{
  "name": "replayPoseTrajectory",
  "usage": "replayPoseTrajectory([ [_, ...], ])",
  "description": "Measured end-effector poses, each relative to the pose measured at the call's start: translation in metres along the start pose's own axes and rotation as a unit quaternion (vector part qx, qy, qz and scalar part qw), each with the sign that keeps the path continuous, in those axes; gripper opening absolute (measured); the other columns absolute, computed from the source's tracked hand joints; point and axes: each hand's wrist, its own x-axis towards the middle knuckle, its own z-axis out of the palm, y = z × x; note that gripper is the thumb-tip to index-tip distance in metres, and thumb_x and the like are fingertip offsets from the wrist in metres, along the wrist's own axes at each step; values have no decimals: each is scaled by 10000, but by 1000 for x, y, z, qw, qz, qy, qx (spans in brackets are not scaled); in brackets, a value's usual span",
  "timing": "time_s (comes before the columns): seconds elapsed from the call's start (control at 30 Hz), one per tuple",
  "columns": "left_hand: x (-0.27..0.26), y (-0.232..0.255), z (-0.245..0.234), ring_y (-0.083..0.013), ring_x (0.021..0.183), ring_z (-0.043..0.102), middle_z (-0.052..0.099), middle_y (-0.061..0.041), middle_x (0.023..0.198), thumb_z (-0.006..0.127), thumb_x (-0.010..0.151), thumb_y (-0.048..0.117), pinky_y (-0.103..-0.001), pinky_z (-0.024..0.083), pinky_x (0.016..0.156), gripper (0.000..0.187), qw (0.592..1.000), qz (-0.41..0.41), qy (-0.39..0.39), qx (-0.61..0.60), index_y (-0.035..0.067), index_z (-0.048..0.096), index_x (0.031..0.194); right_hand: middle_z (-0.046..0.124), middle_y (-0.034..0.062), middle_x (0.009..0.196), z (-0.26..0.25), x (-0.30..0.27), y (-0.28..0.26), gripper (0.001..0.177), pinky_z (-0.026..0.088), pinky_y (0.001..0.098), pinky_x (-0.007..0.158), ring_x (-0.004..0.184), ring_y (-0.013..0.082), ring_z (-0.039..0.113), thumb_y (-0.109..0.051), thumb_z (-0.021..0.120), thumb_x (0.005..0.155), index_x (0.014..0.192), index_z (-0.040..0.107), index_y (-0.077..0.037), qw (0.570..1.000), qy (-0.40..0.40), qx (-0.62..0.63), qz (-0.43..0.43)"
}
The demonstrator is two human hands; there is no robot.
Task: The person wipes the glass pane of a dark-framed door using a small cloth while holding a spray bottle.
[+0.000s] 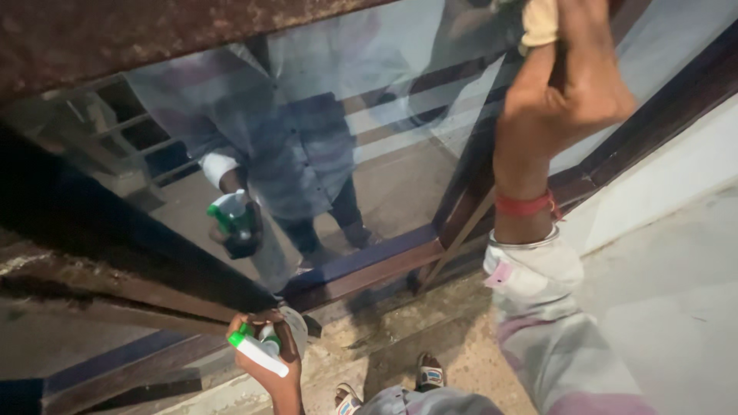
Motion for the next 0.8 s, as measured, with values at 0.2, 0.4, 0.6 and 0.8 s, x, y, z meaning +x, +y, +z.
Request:
replayPoseTrajectory([
  [0.2,-2,-6,-4,-171,939,670,661,-109,990,621,900,-9,-283,522,910,450,999,22,-8,-35,1,413,1299,714,103,918,10,-6,-8,269,509,259,540,670,105,660,144,616,1036,1268,685,26,980,23,173,97],
  [0.4,-3,-6,2,-186,962,656,642,-122,1001,630,903,-49,-320,524,940,435,999,16,-6,-40,8,438,1289,690,197,1201,-16,-4,-6,377,621,276,726,933,242,724,124,668,1000,1358,589,37,994,-99,38,-23],
  [0.6,-2,1,9,-187,956,650,656,-120,995,626,910,-59,-319,519,967,435,998,22,-14,-53,4,421,1289,715,202,1200,-40,6,17,362,590,370,871,1005,367,752,167,683,946,1277,670,19,982,-164,-49,-75],
  [0.8,-5,-3,11,-184,944,667,664,-113,976,632,922,-52,-308,514,967,398,999,20,-15,-23,10,422,1255,660,190,1365,-43,-51,38,284,597,268,773,943,207,740,62,680,1020,1295,694,-6,983,-177,-44,-19],
])
